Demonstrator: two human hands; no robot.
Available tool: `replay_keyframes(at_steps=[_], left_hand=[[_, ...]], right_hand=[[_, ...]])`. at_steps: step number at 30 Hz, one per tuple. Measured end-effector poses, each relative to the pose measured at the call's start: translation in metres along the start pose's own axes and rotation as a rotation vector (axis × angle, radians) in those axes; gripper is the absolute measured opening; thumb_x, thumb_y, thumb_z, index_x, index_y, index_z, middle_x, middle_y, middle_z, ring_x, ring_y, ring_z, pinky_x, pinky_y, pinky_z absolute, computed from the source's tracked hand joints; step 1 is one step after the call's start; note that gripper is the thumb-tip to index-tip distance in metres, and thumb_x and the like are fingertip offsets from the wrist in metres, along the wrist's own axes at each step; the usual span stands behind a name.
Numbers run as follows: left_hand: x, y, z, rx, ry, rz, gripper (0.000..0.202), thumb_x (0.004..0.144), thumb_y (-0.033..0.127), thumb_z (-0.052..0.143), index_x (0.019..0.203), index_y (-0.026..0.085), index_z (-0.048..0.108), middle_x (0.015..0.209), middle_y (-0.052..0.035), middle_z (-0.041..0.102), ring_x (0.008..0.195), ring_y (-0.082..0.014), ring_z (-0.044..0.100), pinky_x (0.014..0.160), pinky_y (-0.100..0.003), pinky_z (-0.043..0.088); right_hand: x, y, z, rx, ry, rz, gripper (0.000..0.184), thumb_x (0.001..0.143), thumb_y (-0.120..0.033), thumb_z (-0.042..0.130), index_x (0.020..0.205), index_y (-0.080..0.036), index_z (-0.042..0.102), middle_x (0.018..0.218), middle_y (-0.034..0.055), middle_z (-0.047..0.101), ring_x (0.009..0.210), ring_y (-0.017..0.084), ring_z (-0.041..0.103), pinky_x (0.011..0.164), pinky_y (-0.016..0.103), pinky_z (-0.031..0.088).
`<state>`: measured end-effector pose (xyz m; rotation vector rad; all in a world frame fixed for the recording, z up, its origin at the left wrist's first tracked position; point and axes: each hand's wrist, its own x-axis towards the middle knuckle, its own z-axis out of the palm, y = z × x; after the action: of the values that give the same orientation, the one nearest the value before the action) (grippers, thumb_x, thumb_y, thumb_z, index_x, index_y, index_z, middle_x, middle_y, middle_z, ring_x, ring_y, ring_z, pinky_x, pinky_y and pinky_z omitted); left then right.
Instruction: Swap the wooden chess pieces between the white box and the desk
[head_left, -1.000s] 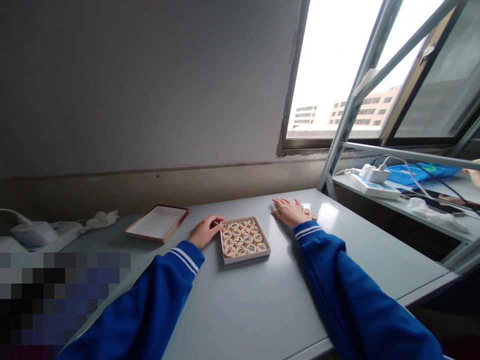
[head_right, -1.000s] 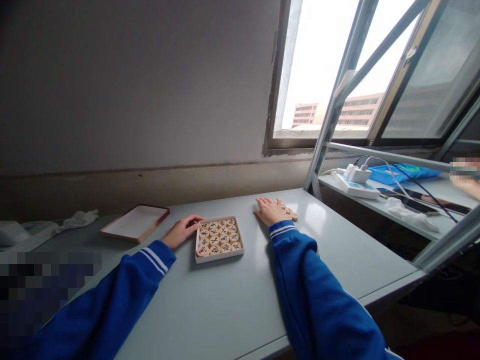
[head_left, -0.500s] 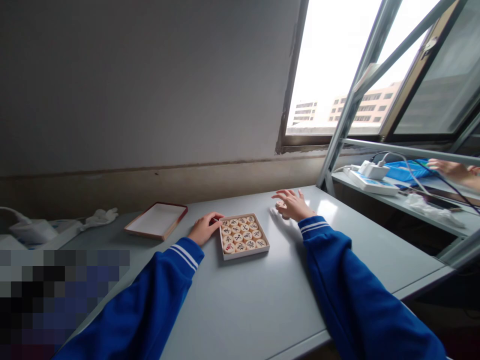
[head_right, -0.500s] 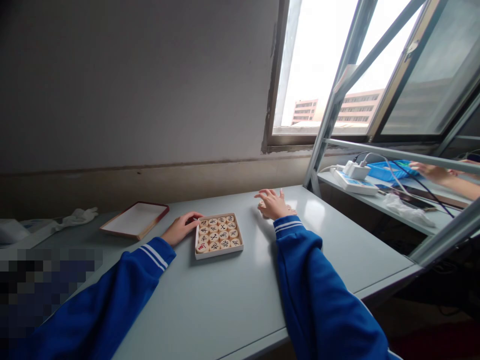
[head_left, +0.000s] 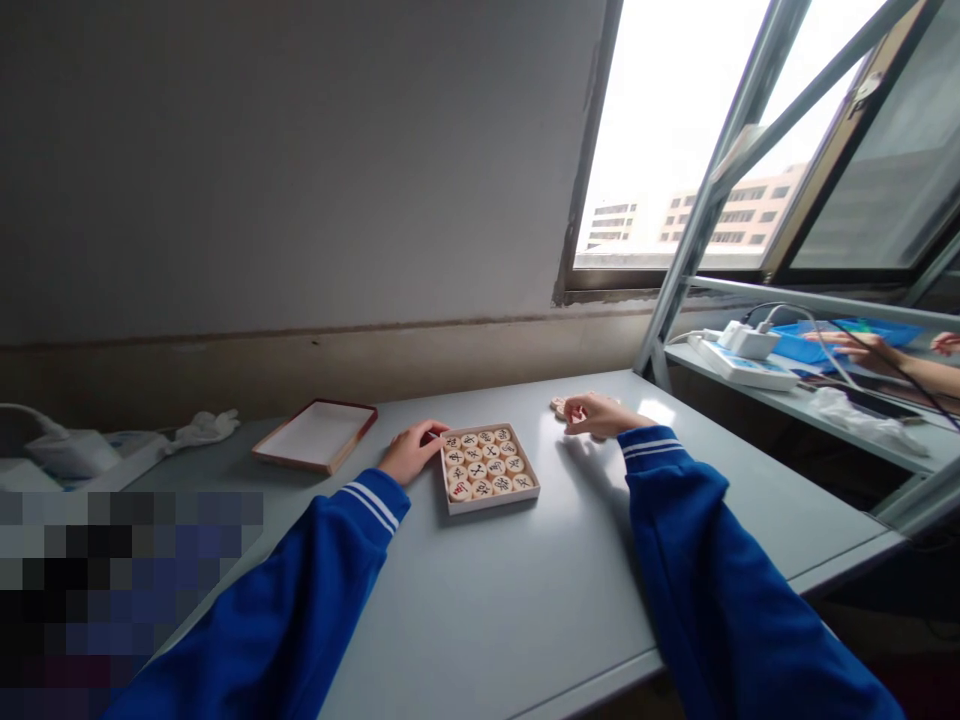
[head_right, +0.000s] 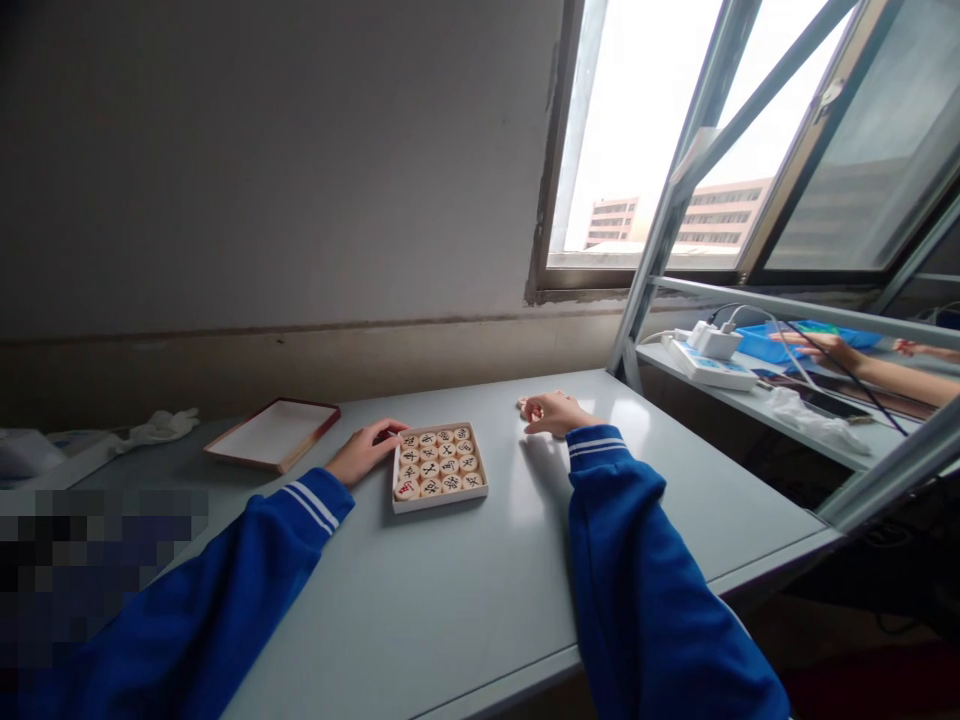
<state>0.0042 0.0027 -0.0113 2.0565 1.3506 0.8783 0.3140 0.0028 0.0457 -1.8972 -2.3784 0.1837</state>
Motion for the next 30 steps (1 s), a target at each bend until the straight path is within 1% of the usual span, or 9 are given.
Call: replay_keyframes(at_steps=[2,5,8,11,14,19,23,27,30], left_hand=[[0.0,0.001,0.0,0.003,-0.002,0.001,0.03,0.07,0.033,0.044,0.091,0.016,0.057,0.091,-0.0052,0.062,0.084,-0.0184,0.055,0.08,-0.03,0.041],[-0.001,0.003,-0.001,0.0,-0.006,-0.004,0.029,0.07,0.031,0.044,0.091,0.015,0.057,0.093,-0.0057,0.061,0.084,-0.0183,0.055,0.08,-0.03,0.041],[-0.003,0.005,-0.002,0.007,0.002,-0.001,0.029,0.071,0.032,0.043,0.091,0.015,0.057,0.094,-0.0059,0.061,0.085,-0.0184,0.055,0.081,-0.03,0.041],[-0.004,0.007,-0.002,0.011,0.007,0.0,0.029,0.072,0.032,0.043,0.091,0.015,0.057,0.094,-0.0062,0.061,0.087,-0.0185,0.055,0.083,-0.03,0.04],[-0.003,0.007,-0.001,0.006,0.001,0.0,0.029,0.072,0.032,0.043,0.09,0.015,0.057,0.094,-0.0058,0.062,0.088,-0.0184,0.055,0.084,-0.03,0.04],[-0.002,0.005,-0.001,-0.002,0.006,0.008,0.029,0.072,0.034,0.043,0.089,0.015,0.057,0.093,-0.0056,0.062,0.087,-0.0189,0.055,0.084,-0.031,0.041],[-0.003,0.006,-0.002,-0.002,-0.001,0.016,0.031,0.071,0.035,0.043,0.089,0.015,0.058,0.091,-0.0059,0.062,0.087,-0.0196,0.055,0.083,-0.031,0.04],[-0.003,0.006,-0.003,-0.002,-0.011,0.011,0.032,0.07,0.034,0.043,0.091,0.014,0.058,0.092,-0.0063,0.062,0.086,-0.0196,0.055,0.083,-0.031,0.04],[-0.002,0.005,-0.002,-0.004,-0.003,0.003,0.031,0.07,0.033,0.043,0.091,0.015,0.058,0.093,-0.0057,0.062,0.085,-0.019,0.055,0.082,-0.031,0.041]], right_hand=[[-0.001,-0.017,-0.001,0.166,0.002,-0.158,0.017,0.068,-0.034,0.058,0.075,-0.018,0.057,0.072,0.0013,0.057,0.066,0.014,0.051,0.058,0.025,0.036],[-0.006,-0.06,0.007,0.346,0.013,-0.476,0.02,0.071,-0.032,0.057,0.085,-0.017,0.057,0.085,0.0032,0.057,0.076,0.014,0.051,0.066,0.026,0.04],[-0.014,-0.104,0.021,0.3,0.021,-0.662,0.027,0.068,-0.025,0.062,0.095,-0.021,0.058,0.098,0.0045,0.055,0.091,0.018,0.049,0.08,0.031,0.037],[-0.018,-0.126,0.031,0.263,0.012,-0.763,0.027,0.069,-0.02,0.062,0.096,-0.024,0.06,0.102,0.0042,0.055,0.098,0.019,0.048,0.086,0.032,0.035],[-0.018,-0.124,0.033,0.293,0.008,-0.775,0.023,0.072,-0.022,0.06,0.095,-0.023,0.061,0.098,0.0047,0.056,0.094,0.018,0.049,0.084,0.031,0.036],[-0.013,-0.117,0.035,0.319,0.026,-0.824,0.025,0.071,-0.025,0.062,0.095,-0.02,0.062,0.096,0.0057,0.056,0.095,0.018,0.047,0.087,0.031,0.034],[-0.012,-0.12,0.037,0.322,0.041,-0.8,0.024,0.07,-0.03,0.063,0.092,-0.022,0.063,0.097,0.005,0.055,0.095,0.018,0.046,0.088,0.032,0.033],[-0.014,-0.109,0.022,0.26,0.08,-0.675,0.025,0.066,-0.035,0.065,0.088,-0.023,0.063,0.102,0.0043,0.054,0.094,0.019,0.045,0.084,0.034,0.035],[-0.018,-0.08,0.003,0.122,0.09,-0.488,0.024,0.065,-0.036,0.066,0.086,-0.025,0.063,0.102,0.0041,0.053,0.094,0.021,0.044,0.081,0.035,0.037]])
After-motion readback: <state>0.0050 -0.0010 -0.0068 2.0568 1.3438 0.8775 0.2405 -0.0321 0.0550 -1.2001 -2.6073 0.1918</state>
